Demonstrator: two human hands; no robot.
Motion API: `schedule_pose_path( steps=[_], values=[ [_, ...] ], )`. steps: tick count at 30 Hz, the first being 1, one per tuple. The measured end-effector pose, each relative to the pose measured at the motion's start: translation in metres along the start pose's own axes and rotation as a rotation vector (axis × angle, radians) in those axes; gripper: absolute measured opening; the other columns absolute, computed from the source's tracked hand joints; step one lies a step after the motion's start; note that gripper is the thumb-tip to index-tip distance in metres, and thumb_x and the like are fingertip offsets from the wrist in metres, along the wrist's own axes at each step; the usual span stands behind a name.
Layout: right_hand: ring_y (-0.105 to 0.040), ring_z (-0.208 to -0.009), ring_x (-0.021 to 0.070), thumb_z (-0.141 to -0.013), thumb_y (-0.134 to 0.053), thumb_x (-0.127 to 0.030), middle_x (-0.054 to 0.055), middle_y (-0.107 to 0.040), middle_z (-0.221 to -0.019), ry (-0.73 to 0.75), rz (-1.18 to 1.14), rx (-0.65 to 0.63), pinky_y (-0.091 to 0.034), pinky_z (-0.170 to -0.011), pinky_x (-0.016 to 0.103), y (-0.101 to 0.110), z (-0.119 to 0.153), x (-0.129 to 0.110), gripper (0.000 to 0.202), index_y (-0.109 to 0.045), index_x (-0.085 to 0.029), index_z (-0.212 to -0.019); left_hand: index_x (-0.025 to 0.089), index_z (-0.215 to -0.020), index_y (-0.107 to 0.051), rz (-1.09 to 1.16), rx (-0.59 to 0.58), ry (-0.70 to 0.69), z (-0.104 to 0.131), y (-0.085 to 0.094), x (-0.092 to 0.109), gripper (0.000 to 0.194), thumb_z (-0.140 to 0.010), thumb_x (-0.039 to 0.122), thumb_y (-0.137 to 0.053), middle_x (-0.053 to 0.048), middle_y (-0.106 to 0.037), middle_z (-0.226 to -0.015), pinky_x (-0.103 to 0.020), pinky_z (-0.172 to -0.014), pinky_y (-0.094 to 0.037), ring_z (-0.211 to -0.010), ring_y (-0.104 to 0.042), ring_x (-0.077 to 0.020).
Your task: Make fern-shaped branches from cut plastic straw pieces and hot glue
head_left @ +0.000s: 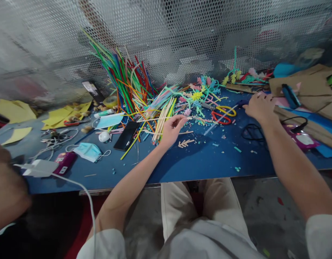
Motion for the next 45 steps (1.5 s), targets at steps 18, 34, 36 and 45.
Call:
schedule_pose_path(
  steps=[18, 34, 36, 45],
  values=[
    [-0.082, -0.100, 0.0263, -0.110, -0.057, -0.039, 0.005, -0.086, -0.108, 0.589, -0.814, -0.362, -0.065, -0.094, 0.042, 0.025, 0.089, -0.161, 0.030, -0.082, -0.029, -0.123, 0.024, -0.101, -0.082, -0.463, -0.410, -0.369, 0.000, -0.003, 0.003, 0.031, -0.109, 0.051, -0.069, -0.006, -0.083, -0.097, -0.037, -0.087, -0.049, -0.083, -0.068, -0.0206],
    [-0.084, -0.105, 0.0322, -0.094, -0.080, -0.041, 0.007, -0.087, -0.103, 0.480, -0.851, -0.580, -0.063, -0.100, 0.048, 0.007, 0.095, -0.161, 0.039, -0.078, -0.027, -0.130, 0.028, -0.106, -0.083, -0.597, -0.459, -0.333, -0.007, -0.002, 0.004, 0.034, -0.110, 0.054, -0.061, -0.009, -0.084, -0.111, -0.042, -0.093, -0.040, -0.099, -0.067, -0.0274],
    [-0.083, -0.105, 0.0319, -0.092, -0.082, -0.041, 0.007, -0.086, -0.102, 0.468, -0.875, -0.579, -0.063, -0.100, 0.047, 0.007, 0.096, -0.161, 0.041, -0.078, -0.026, -0.129, 0.029, -0.105, -0.082, -0.608, -0.457, -0.343, -0.006, -0.003, 0.004, 0.033, -0.110, 0.053, -0.062, -0.008, -0.084, -0.109, -0.042, -0.092, -0.039, -0.098, -0.067, -0.0272],
    [-0.081, -0.096, 0.0288, -0.090, -0.084, -0.044, 0.006, -0.086, -0.100, 0.448, -0.919, -0.655, -0.061, -0.093, 0.046, 0.003, 0.093, -0.160, 0.041, -0.074, -0.026, -0.125, 0.029, -0.104, -0.084, -0.619, -0.425, -0.366, -0.003, -0.004, -0.001, 0.031, -0.109, 0.053, -0.065, -0.007, -0.085, -0.104, -0.040, -0.089, -0.041, -0.095, -0.072, -0.0252]
  ],
)
Point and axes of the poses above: each hand's wrist, its own z-axis away from the middle knuckle, its own y-axis out of the back of the hand, x = y × z, the point moved 1 cm from there along -z, towards the middle knuckle
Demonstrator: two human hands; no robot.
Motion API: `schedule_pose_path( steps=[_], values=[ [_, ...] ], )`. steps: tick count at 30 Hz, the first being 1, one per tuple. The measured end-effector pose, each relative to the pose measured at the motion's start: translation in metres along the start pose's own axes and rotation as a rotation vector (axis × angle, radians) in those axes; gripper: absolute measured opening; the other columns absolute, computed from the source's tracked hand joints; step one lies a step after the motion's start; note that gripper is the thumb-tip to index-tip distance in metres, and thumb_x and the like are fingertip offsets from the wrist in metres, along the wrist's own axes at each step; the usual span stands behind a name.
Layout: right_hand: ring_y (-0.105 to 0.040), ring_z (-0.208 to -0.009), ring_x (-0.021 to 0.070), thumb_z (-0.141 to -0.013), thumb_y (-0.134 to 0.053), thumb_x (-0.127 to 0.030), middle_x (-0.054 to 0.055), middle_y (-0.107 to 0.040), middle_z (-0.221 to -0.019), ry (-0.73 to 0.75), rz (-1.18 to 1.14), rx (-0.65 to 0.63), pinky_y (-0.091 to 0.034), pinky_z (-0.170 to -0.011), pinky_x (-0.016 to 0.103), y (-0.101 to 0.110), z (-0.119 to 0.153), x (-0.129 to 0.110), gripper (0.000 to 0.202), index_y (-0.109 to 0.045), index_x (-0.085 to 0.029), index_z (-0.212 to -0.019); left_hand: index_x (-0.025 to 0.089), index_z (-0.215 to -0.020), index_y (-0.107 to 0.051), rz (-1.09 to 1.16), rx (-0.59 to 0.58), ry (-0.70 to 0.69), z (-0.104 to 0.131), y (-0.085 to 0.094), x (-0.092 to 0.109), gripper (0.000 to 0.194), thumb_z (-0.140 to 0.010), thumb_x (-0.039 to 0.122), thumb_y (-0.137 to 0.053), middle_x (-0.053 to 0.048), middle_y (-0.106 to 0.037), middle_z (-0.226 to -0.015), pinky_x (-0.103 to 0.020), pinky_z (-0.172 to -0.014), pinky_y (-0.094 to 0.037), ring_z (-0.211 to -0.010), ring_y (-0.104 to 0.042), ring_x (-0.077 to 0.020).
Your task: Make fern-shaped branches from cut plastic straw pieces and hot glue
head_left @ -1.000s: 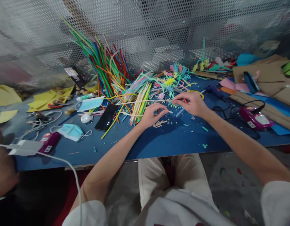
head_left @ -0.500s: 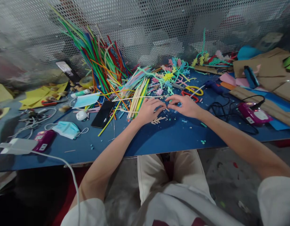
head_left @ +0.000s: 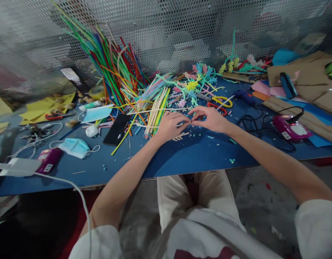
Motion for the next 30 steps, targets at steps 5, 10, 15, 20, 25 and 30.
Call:
schedule_pose_path(
  steps=[5, 10, 15, 20, 25, 30],
  values=[
    [-0.079, -0.092, 0.0262, -0.090, -0.083, -0.043, 0.006, -0.084, -0.100, 0.010, -0.040, -0.034, -0.061, -0.089, 0.043, 0.001, -0.001, 0.002, 0.038, -0.074, -0.025, -0.122, 0.029, -0.100, -0.086, 0.078, 0.056, 0.064, -0.001, -0.003, 0.000, 0.033, -0.105, 0.058, -0.069, -0.005, -0.083, -0.092, -0.038, -0.085, -0.045, -0.078, -0.068, -0.0215],
    [-0.076, -0.092, 0.0250, -0.093, -0.079, -0.046, 0.007, -0.083, -0.103, 0.022, -0.046, -0.012, -0.060, -0.086, 0.042, 0.004, -0.002, 0.003, 0.030, -0.080, -0.025, -0.115, 0.027, -0.098, -0.085, 0.099, 0.011, 0.116, -0.003, 0.008, -0.001, 0.029, -0.102, 0.053, -0.073, -0.004, -0.083, -0.089, -0.033, -0.079, -0.046, -0.073, -0.066, -0.0190],
    [-0.071, -0.085, 0.0237, -0.095, -0.076, -0.052, 0.007, -0.083, -0.099, -0.001, 0.015, 0.131, -0.059, -0.082, 0.042, 0.015, -0.002, 0.006, 0.029, -0.083, -0.024, -0.100, 0.026, -0.090, -0.086, 0.151, -0.339, 0.194, 0.000, 0.033, -0.013, 0.019, -0.095, 0.043, -0.079, -0.002, -0.080, -0.081, -0.029, -0.065, -0.041, -0.062, -0.062, -0.0161],
    [-0.069, -0.083, 0.0234, -0.096, -0.075, -0.059, 0.006, -0.080, -0.094, -0.012, 0.035, 0.241, -0.059, -0.079, 0.041, 0.018, -0.002, 0.009, 0.034, -0.081, -0.025, -0.099, 0.024, -0.090, -0.086, 0.162, -0.553, 0.195, 0.003, 0.042, -0.016, 0.027, -0.093, 0.050, -0.080, -0.003, -0.075, -0.076, -0.029, -0.060, -0.038, -0.059, -0.060, -0.0161],
    [-0.070, -0.086, 0.0249, -0.097, -0.074, -0.060, 0.007, -0.078, -0.097, -0.011, 0.033, 0.275, -0.060, -0.083, 0.043, 0.017, -0.001, 0.008, 0.034, -0.078, -0.027, -0.100, 0.020, -0.081, -0.082, 0.143, -0.531, 0.151, 0.004, 0.035, -0.013, 0.034, -0.089, 0.053, -0.088, -0.005, -0.071, -0.073, -0.029, -0.055, -0.032, -0.056, -0.055, -0.0150],
    [-0.071, -0.089, 0.0264, -0.096, -0.074, -0.059, 0.007, -0.078, -0.097, -0.020, -0.006, 0.281, -0.061, -0.086, 0.045, 0.015, -0.003, 0.012, 0.033, -0.076, -0.026, -0.100, 0.021, -0.078, -0.078, 0.161, -0.519, 0.123, 0.006, 0.033, -0.013, 0.030, -0.089, 0.048, -0.087, -0.008, -0.076, -0.080, -0.030, -0.058, -0.039, -0.065, -0.063, -0.0185]
  ],
)
Point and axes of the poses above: each hand's wrist, its own z-axis away from the middle knuckle, its own y-axis out of the back of the hand, x = y × z, the point moved 1 cm from there along -z, towards the middle knuckle
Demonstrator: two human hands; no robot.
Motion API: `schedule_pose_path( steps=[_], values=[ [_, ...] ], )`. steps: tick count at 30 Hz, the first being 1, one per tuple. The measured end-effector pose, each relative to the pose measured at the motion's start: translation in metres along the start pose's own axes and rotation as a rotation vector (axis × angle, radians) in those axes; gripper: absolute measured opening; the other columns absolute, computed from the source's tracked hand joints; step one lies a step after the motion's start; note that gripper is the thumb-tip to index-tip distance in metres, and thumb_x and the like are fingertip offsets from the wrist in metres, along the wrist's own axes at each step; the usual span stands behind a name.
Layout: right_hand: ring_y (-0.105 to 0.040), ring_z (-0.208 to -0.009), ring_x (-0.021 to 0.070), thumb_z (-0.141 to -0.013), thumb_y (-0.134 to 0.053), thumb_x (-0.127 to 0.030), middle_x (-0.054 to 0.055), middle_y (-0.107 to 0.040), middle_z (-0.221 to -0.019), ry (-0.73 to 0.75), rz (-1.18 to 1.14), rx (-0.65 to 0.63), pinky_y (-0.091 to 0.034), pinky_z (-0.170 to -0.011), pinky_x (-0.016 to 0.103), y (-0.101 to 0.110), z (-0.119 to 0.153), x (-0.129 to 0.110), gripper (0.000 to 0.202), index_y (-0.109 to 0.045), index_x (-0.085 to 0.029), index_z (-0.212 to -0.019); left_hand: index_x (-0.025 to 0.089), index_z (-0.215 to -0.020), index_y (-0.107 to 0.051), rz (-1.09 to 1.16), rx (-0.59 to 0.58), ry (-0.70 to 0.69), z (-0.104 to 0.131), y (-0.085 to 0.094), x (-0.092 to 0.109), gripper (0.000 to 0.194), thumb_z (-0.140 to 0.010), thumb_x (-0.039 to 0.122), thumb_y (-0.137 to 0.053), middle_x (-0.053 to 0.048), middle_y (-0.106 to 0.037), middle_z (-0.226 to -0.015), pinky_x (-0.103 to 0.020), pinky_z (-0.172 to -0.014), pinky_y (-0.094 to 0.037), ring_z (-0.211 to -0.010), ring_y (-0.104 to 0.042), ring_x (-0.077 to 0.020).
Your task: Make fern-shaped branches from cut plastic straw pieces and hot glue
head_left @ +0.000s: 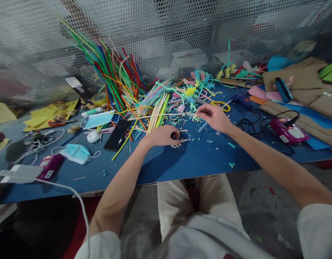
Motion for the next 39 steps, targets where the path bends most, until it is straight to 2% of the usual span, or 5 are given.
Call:
schedule_pose_path(
  steps=[7, 17, 24, 31, 39],
  values=[
    [-0.073, -0.090, 0.0269, -0.093, -0.076, -0.059, 0.008, -0.079, -0.098, -0.020, -0.052, 0.088, -0.064, -0.086, 0.046, -0.001, 0.000, -0.002, 0.033, -0.076, -0.027, -0.101, 0.022, -0.089, -0.075, 0.143, 0.020, 0.065, 0.005, 0.011, 0.002, 0.023, -0.091, 0.044, -0.082, -0.005, -0.078, -0.077, -0.027, -0.057, -0.044, -0.062, -0.068, -0.0184],
    [-0.074, -0.081, 0.0231, -0.094, -0.078, -0.060, 0.006, -0.081, -0.093, 0.029, -0.091, 0.303, -0.066, -0.080, 0.042, -0.010, 0.003, -0.005, 0.037, -0.079, -0.024, -0.097, 0.019, -0.123, -0.076, 0.413, 0.444, 0.147, 0.007, 0.030, 0.012, 0.047, -0.095, 0.056, -0.082, -0.008, -0.080, -0.103, -0.026, -0.071, -0.061, -0.081, -0.075, -0.0166],
    [-0.073, -0.077, 0.0190, -0.096, -0.080, -0.049, 0.004, -0.079, -0.090, 0.152, -0.076, 0.377, -0.065, -0.074, 0.036, -0.020, 0.010, -0.007, 0.026, -0.080, -0.023, -0.094, 0.014, -0.135, -0.073, 0.637, 0.500, 0.238, 0.005, 0.027, 0.011, 0.069, -0.088, 0.063, -0.089, -0.012, -0.082, -0.110, -0.032, -0.083, -0.066, -0.092, -0.079, -0.0213],
    [-0.075, -0.073, 0.0182, -0.096, -0.078, -0.032, 0.002, -0.082, -0.087, 0.290, -0.024, 0.371, -0.065, -0.069, 0.033, -0.025, 0.017, -0.016, 0.009, -0.083, -0.025, -0.095, 0.016, -0.130, -0.078, 0.782, 0.473, 0.240, 0.001, 0.019, 0.009, 0.059, -0.086, 0.051, -0.094, -0.013, -0.082, -0.122, -0.034, -0.095, -0.065, -0.104, -0.079, -0.0215],
    [-0.081, -0.082, 0.0213, -0.099, -0.073, -0.022, 0.004, -0.086, -0.096, 0.550, 0.086, 0.376, -0.070, -0.077, 0.037, -0.027, 0.020, -0.030, 0.012, -0.084, -0.026, -0.097, 0.016, -0.119, -0.076, 1.046, 0.447, 0.321, -0.003, 0.011, 0.020, 0.058, -0.072, 0.037, -0.105, -0.005, -0.082, -0.091, -0.030, -0.085, -0.067, -0.085, -0.081, -0.0178]
  ],
)
Point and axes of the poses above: each hand's wrist, its own z-axis away from the middle knuckle, its own y-axis out of the back of the hand, x = y × z, the point moved 1 cm from there along -z, towards the middle knuckle
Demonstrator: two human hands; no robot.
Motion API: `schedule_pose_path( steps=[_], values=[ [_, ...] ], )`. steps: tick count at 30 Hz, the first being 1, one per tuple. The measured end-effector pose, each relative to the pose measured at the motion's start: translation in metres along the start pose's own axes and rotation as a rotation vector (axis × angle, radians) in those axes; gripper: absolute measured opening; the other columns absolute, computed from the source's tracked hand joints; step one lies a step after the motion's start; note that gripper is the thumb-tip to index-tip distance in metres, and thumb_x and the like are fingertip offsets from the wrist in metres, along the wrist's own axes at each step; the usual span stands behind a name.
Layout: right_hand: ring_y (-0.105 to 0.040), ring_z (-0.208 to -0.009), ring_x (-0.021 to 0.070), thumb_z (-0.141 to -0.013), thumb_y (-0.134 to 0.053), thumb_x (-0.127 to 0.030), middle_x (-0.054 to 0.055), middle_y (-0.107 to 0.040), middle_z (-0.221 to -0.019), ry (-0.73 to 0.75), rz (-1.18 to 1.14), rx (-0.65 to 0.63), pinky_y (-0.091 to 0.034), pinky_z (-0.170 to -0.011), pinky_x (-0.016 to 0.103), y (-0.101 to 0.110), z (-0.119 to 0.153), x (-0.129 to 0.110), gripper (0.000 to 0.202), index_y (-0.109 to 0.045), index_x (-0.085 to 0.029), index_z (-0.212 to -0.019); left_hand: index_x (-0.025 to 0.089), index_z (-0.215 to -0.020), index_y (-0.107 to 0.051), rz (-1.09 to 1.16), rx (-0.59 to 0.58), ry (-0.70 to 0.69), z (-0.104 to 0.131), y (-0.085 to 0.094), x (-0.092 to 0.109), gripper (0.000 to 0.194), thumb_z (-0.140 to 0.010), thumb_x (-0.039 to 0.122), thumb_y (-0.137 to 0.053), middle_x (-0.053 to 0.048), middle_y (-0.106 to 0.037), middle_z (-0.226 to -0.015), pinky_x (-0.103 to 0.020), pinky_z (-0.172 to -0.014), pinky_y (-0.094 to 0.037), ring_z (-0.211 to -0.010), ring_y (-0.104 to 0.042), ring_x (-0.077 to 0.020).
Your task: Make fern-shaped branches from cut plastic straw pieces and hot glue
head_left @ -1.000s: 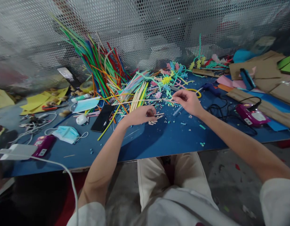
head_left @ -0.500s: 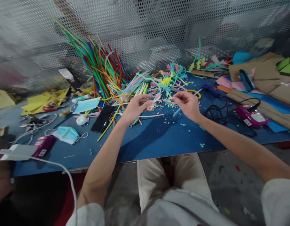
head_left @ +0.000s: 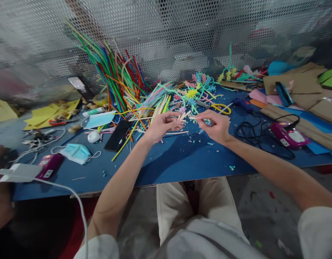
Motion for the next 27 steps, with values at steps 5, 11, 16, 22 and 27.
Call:
schedule_pose_path(
  steps=[5, 11, 16, 22, 27],
  values=[
    [-0.084, -0.083, 0.0235, -0.098, -0.074, -0.019, 0.001, -0.087, -0.093, 0.223, 0.077, -0.027, -0.071, -0.078, 0.042, 0.000, -0.005, 0.002, 0.016, -0.084, -0.031, -0.100, 0.015, -0.120, -0.074, 0.010, 0.013, 0.042, 0.003, -0.012, -0.002, 0.057, -0.075, 0.035, -0.104, -0.003, -0.079, -0.084, -0.027, -0.076, -0.067, -0.076, -0.079, -0.0154],
    [-0.084, -0.085, 0.0221, -0.099, -0.076, -0.016, 0.002, -0.088, -0.097, 0.327, 0.069, -0.029, -0.071, -0.077, 0.039, 0.008, -0.007, 0.003, 0.019, -0.084, -0.032, -0.107, 0.015, -0.120, -0.074, 0.018, -0.001, 0.031, 0.008, -0.018, 0.002, 0.057, -0.077, 0.038, -0.103, -0.003, -0.080, -0.082, -0.026, -0.077, -0.067, -0.075, -0.079, -0.0149],
    [-0.084, -0.084, 0.0215, -0.101, -0.075, -0.020, 0.003, -0.088, -0.097, 0.338, 0.084, -0.070, -0.071, -0.075, 0.039, 0.009, -0.008, 0.002, 0.013, -0.082, -0.030, -0.104, 0.015, -0.120, -0.074, 0.018, -0.030, 0.019, 0.009, -0.020, 0.002, 0.060, -0.074, 0.040, -0.104, -0.004, -0.081, -0.085, -0.025, -0.075, -0.067, -0.075, -0.080, -0.0159],
    [-0.083, -0.087, 0.0196, -0.100, -0.074, -0.012, 0.002, -0.088, -0.102, 0.395, 0.022, -0.067, -0.069, -0.080, 0.036, 0.005, -0.008, -0.001, 0.023, -0.082, -0.030, -0.112, 0.014, -0.110, -0.076, 0.052, -0.034, -0.009, 0.009, -0.022, 0.000, 0.061, -0.068, 0.046, -0.107, -0.003, -0.081, -0.084, -0.022, -0.071, -0.065, -0.074, -0.078, -0.0141],
    [-0.084, -0.088, 0.0212, -0.096, -0.076, -0.010, 0.001, -0.088, -0.103, 0.336, 0.030, -0.061, -0.069, -0.081, 0.040, 0.005, -0.005, 0.001, 0.029, -0.083, -0.033, -0.114, 0.015, -0.108, -0.078, 0.032, -0.036, -0.014, 0.011, -0.024, 0.001, 0.061, -0.067, 0.049, -0.107, -0.004, -0.081, -0.086, -0.025, -0.073, -0.066, -0.075, -0.079, -0.0160]
  ],
)
Point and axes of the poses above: each hand's wrist, its own z-axis away from the middle knuckle, its own y-axis out of the back of the hand, x = y × z, the point moved 1 cm from there along -z, towards the middle knuckle
